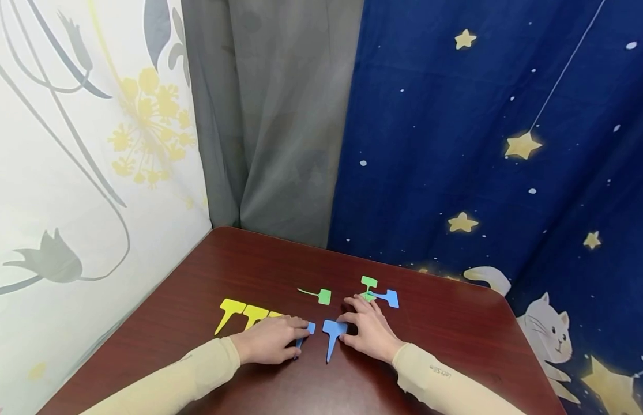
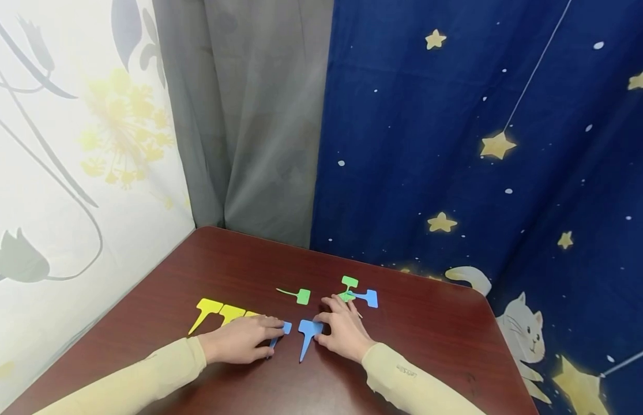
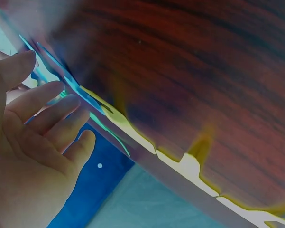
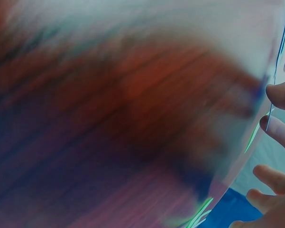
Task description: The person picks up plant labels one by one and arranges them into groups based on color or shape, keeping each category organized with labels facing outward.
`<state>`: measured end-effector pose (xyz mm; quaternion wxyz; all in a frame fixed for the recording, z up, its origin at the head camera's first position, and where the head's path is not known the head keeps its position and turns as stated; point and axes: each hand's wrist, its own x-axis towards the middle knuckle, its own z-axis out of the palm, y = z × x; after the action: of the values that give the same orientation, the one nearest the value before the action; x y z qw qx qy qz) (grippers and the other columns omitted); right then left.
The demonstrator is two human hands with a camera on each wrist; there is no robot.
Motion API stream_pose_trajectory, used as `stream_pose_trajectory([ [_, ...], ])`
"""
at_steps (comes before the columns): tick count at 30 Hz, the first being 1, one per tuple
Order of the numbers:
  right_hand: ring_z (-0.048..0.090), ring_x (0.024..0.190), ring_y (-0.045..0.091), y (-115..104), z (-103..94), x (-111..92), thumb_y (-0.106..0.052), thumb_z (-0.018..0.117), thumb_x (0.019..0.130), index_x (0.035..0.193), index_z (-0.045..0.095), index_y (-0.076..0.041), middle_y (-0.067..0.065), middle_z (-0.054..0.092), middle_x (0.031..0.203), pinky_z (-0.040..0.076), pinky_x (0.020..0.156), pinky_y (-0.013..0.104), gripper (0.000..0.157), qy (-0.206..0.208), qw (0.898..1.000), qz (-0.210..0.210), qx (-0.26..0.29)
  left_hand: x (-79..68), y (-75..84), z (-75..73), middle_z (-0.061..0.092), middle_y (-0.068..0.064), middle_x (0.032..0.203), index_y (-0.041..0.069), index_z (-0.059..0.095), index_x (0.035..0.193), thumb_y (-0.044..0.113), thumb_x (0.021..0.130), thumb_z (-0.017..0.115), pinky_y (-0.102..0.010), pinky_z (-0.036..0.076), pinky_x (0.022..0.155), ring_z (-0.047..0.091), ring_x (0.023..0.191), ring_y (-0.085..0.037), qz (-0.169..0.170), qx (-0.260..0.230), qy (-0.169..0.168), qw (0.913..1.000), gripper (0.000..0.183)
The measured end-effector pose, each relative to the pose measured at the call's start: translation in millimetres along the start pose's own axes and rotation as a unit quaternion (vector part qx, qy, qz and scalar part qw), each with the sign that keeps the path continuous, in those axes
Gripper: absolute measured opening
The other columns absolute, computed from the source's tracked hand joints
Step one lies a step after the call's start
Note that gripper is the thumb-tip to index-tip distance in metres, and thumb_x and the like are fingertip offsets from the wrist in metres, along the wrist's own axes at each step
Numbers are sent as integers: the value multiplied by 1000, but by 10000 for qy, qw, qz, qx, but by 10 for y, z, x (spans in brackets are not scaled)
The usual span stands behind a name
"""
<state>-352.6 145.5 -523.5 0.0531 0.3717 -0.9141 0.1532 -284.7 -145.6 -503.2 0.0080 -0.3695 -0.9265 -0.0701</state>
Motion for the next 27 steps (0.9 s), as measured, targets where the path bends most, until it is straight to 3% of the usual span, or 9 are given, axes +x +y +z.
stream_pose_trajectory([
  [12,39,139,31,-76,93,55,-41,79,86,115,77,-28,9,51,145,28,108,70,31,62,9998,-175,73,-12,-6,38,55,-4,144,13,65,137,37,98,65,-40,48,103,53,132,-21,-37,-5,-113,9999,46],
  [27,47,132,23,-125,135,33,-43,76,88,118,75,-32,4,57,139,26,107,72,32,55,9999,-84,33,31,79,79,44,-9,154,10,50,149,40,103,57,-41,38,113,41,143,-24,236,-40,-242,9994,56],
])
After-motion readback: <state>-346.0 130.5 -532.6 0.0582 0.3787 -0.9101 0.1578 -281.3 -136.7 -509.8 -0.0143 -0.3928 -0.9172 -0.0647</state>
